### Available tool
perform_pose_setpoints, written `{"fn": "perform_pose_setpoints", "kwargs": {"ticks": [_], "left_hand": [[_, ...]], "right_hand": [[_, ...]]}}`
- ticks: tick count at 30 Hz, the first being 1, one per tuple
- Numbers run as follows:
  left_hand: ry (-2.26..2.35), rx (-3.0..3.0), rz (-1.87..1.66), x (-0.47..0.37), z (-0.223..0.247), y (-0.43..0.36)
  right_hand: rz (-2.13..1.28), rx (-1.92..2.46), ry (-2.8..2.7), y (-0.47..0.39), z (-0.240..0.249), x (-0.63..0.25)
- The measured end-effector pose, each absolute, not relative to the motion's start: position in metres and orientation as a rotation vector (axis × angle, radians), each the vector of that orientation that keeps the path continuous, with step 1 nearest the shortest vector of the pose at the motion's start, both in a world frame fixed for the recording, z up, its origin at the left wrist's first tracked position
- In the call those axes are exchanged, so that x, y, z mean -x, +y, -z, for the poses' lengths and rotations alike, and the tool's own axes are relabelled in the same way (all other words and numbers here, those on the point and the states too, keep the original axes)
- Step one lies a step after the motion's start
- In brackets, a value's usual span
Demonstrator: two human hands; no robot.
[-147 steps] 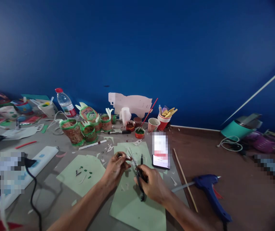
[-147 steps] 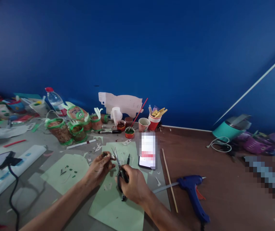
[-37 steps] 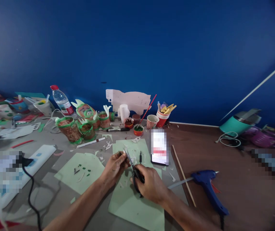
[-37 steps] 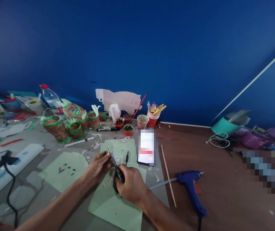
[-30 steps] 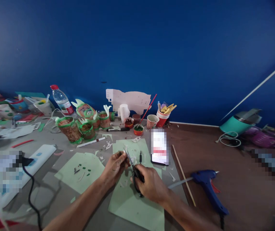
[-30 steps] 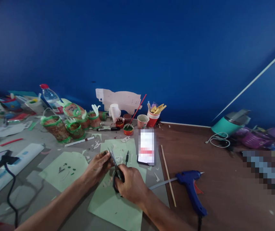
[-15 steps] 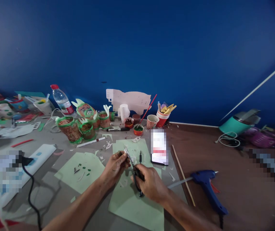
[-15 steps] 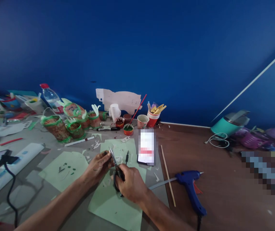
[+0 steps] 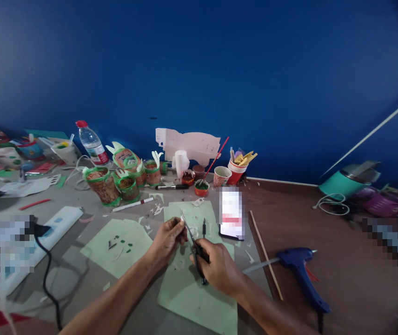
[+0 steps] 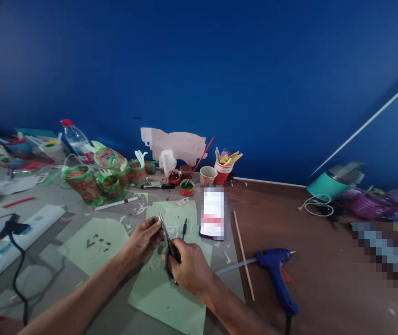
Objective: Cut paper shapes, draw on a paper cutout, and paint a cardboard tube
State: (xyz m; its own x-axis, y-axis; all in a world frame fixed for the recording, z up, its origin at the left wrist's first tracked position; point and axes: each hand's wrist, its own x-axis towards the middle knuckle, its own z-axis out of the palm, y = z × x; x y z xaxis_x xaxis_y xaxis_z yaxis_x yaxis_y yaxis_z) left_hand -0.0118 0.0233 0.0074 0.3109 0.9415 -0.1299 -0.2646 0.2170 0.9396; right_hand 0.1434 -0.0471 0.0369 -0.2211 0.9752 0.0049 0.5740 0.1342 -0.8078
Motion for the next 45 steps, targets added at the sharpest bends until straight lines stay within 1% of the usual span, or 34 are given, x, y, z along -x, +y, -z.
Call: {"fn": "perform_pose_setpoints", "kwargs": {"ticks": [5,13,20,33,41,45], "left_hand": [[0.886,-1.016,-0.949,0.013,-0.011,0.022],[0.88,-1.004,-0.928,0.013,-0.013,0.021],[0.849,-1.006,-0.88,0.011,-0.013,0.018],[0.814,-0.937,-0.886,0.011,-0.015,0.018],[0.803,-0.851,-0.958,0.01,-0.016,0.019],[0.792,-0.821,-0.982,0.009,-0.014,0.02]], "right_hand": [[-0.992,1.495,-1.838,-0.046,-0.037,-0.143],[-0.966,1.501,-1.873,-0.047,-0.041,-0.144],[-1.032,1.496,-1.796,-0.044,-0.04,-0.146],[-1.032,1.495,-1.807,-0.042,-0.046,-0.147],[-1.252,1.43,-1.528,-0.041,-0.044,-0.148],[-1.127,1.47,-1.652,-0.044,-0.046,-0.146]]}}
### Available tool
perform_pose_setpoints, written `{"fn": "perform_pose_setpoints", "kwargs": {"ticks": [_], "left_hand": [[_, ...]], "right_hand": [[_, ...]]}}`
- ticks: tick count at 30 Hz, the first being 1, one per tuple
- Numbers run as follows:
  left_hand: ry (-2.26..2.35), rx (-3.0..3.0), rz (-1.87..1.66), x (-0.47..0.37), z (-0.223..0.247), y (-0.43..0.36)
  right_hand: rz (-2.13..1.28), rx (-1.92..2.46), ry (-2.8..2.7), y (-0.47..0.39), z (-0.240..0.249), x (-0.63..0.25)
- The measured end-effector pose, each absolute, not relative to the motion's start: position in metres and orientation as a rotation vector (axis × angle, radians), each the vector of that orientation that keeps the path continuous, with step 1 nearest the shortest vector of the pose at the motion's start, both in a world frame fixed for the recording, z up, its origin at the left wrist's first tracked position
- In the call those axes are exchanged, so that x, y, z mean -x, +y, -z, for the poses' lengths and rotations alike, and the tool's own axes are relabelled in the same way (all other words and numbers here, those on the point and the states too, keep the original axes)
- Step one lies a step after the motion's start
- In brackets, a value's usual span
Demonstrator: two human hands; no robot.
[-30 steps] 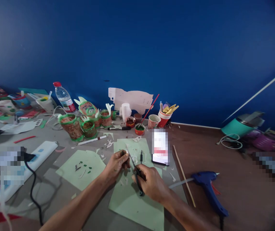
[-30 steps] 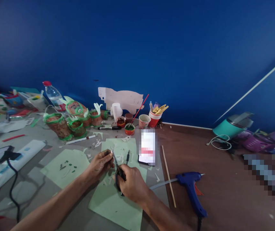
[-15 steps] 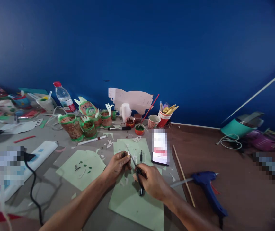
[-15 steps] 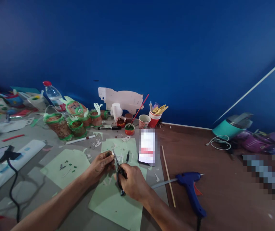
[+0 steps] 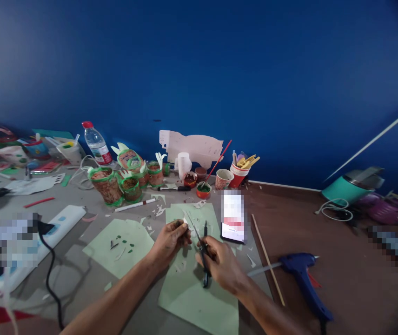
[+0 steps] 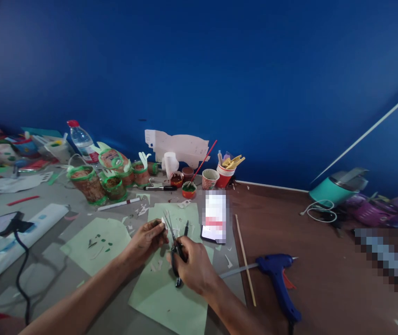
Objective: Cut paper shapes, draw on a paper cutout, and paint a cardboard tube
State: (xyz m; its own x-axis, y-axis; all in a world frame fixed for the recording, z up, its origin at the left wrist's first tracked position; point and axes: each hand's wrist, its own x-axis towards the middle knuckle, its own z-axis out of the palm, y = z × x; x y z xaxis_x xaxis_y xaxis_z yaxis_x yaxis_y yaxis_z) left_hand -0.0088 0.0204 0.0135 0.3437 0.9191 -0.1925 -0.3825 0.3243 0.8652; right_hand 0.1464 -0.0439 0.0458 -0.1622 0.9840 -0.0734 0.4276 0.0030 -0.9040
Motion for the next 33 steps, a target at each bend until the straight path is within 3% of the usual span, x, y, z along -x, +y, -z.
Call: {"fn": "perform_pose_setpoints", "kwargs": {"ticks": [33], "left_hand": [[0.806,-0.939,-0.981,0.0085,-0.0107,0.0208]], "right_hand": [[-0.851,1.554,-1.9,-0.0469,-0.0406,-0.1433]]}}
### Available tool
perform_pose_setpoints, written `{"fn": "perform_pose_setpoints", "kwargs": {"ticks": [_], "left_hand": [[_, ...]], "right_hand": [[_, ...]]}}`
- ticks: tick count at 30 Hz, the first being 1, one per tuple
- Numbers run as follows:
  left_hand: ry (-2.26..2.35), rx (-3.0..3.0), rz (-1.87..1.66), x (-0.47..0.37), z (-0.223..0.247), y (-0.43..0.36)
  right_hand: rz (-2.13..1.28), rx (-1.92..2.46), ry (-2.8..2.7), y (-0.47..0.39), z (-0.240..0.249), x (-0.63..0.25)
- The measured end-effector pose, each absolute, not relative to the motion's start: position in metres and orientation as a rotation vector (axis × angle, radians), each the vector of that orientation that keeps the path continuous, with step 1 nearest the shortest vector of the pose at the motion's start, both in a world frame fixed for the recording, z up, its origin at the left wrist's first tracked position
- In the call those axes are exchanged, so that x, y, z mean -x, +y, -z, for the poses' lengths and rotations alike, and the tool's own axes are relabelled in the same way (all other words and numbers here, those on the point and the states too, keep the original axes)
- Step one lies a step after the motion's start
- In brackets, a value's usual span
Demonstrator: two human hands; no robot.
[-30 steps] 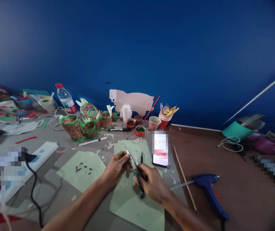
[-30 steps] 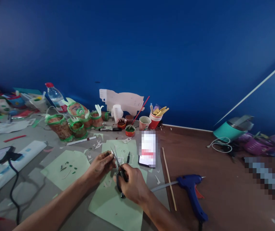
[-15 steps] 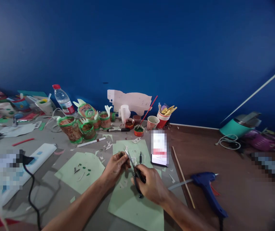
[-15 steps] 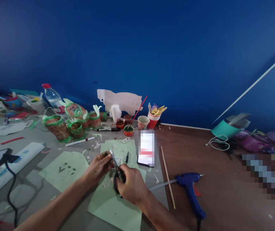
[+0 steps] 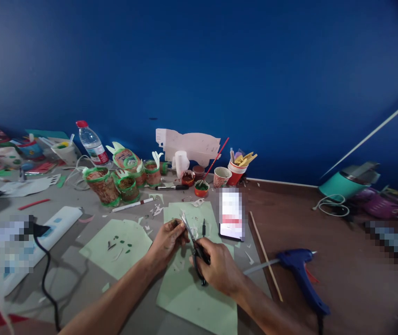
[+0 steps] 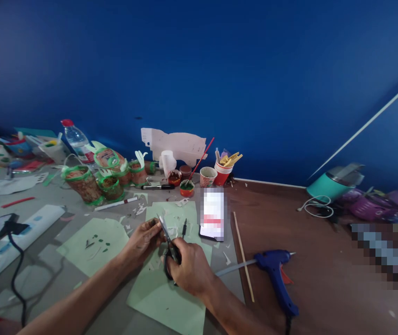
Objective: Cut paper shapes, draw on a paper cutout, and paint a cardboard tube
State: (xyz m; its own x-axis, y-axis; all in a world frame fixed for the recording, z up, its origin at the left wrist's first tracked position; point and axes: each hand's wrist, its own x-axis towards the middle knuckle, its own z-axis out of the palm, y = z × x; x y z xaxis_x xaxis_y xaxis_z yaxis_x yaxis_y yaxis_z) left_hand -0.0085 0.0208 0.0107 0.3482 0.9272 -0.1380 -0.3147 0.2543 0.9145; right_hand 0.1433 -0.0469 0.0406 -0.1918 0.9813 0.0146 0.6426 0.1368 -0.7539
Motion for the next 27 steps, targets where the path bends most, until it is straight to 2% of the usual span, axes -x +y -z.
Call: {"fn": "perform_pose_setpoints", "kwargs": {"ticks": [12,27], "left_hand": [[0.851,-0.981,-0.995,0.0092,-0.012,0.0193],[0.834,-1.124,-0.951,0.0117,-0.0109,0.0181]], "right_hand": [[-0.739,1.561,-1.976,-0.0477,-0.0369,-0.1438],[-0.764,1.527,-1.989,-0.0482,-0.044,-0.1475]]}}
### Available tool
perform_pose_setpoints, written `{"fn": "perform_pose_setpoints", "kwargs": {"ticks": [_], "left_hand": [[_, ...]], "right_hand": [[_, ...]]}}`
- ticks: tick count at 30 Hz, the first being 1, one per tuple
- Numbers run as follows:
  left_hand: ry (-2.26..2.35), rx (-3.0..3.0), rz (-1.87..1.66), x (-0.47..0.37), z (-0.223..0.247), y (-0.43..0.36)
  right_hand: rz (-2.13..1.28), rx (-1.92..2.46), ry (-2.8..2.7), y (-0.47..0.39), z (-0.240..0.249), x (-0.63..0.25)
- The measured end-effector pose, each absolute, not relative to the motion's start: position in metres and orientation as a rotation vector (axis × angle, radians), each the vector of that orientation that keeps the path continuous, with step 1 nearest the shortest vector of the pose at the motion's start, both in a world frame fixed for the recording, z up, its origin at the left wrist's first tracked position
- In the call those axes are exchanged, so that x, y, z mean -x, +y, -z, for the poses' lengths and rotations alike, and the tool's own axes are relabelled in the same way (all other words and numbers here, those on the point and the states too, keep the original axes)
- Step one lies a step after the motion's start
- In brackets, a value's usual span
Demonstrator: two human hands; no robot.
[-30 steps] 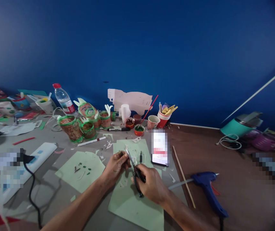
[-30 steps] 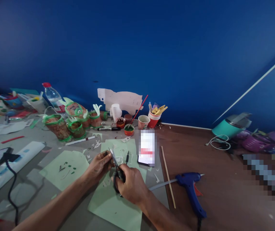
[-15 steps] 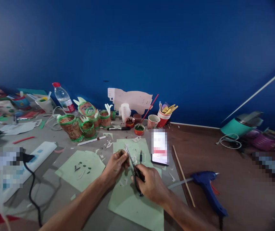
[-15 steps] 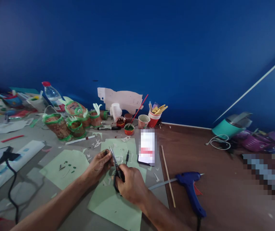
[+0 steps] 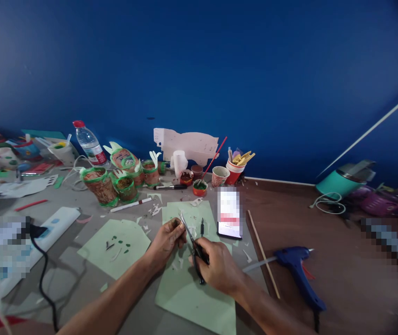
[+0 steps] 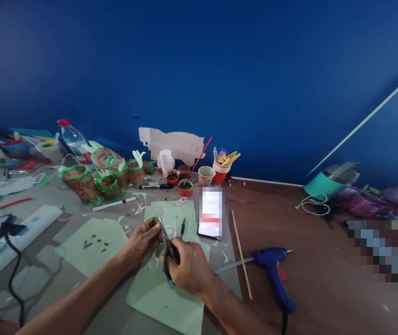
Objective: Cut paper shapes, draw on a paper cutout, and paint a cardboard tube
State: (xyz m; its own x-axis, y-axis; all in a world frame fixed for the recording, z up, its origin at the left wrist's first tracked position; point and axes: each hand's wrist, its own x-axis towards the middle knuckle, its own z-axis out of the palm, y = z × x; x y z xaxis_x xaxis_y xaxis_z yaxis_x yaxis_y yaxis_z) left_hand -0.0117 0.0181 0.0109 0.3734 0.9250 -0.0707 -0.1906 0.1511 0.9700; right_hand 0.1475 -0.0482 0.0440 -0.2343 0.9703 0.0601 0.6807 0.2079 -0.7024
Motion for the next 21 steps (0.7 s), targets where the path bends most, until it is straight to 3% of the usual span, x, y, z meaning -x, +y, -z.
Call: {"fn": "perform_pose_setpoints", "kwargs": {"ticks": [14,21], "left_hand": [[0.775,-1.085,-0.926,0.012,-0.013,0.018],[0.718,-0.776,-0.98,0.009,-0.018,0.018]], "right_hand": [[-0.781,1.527,-1.996,-0.045,-0.05,-0.151],[-1.144,1.451,-1.606,-0.039,-0.039,-0.155]]}}
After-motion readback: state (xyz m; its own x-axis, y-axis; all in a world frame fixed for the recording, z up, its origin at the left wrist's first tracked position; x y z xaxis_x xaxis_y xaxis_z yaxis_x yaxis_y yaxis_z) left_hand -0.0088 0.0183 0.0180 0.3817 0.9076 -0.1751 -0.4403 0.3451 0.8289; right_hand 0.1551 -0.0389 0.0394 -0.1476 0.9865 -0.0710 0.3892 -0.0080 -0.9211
